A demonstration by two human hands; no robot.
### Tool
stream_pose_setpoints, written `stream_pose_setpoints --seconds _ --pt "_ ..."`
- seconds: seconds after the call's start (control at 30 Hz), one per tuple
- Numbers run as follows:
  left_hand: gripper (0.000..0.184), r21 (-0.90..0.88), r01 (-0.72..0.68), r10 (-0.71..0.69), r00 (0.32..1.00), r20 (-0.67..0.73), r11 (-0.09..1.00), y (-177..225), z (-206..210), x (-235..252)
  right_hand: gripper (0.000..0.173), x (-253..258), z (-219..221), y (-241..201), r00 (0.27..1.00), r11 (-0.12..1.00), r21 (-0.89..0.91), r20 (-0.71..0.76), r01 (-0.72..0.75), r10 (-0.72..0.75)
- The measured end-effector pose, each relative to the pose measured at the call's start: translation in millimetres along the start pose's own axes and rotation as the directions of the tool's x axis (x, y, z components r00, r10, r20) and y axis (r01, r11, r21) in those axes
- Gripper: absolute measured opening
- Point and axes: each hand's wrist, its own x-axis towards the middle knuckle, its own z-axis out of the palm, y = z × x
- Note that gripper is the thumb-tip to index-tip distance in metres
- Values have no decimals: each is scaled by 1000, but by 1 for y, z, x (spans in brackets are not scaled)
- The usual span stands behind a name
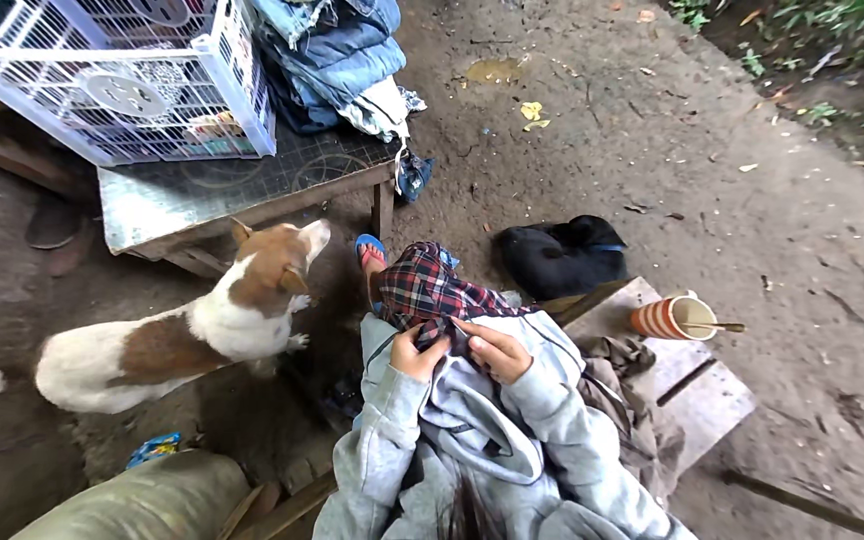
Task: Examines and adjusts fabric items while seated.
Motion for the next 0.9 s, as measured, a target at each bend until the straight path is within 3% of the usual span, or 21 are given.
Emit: stream_pose_setpoints --seconds 0.17,0.27,0.43,0.67,0.9 --pt "14 -55 39 -42 998 -44 998 -1 3 -1 43 -2 3 5 992 974 -187 4 124 -125" --pt "15 -97 86 -92 994 -60 992 1 2 0 45 -6 3 6 976 890 -407 17 204 -216" --pt "12 -127 92 -104 990 -92 988 3 4 0 53 -15 10 -3 982 740 -662 -34 119 -188" --pt "8 -85 19 -26 996 -86 996 -3 6 -1 50 -12 15 -6 983 719 -692 -80 67 -168" --pt "17 -15 1 -4 988 -152 1000 -14 23 -4 46 -17 11 -5 984 697 -717 -117 10 -134"
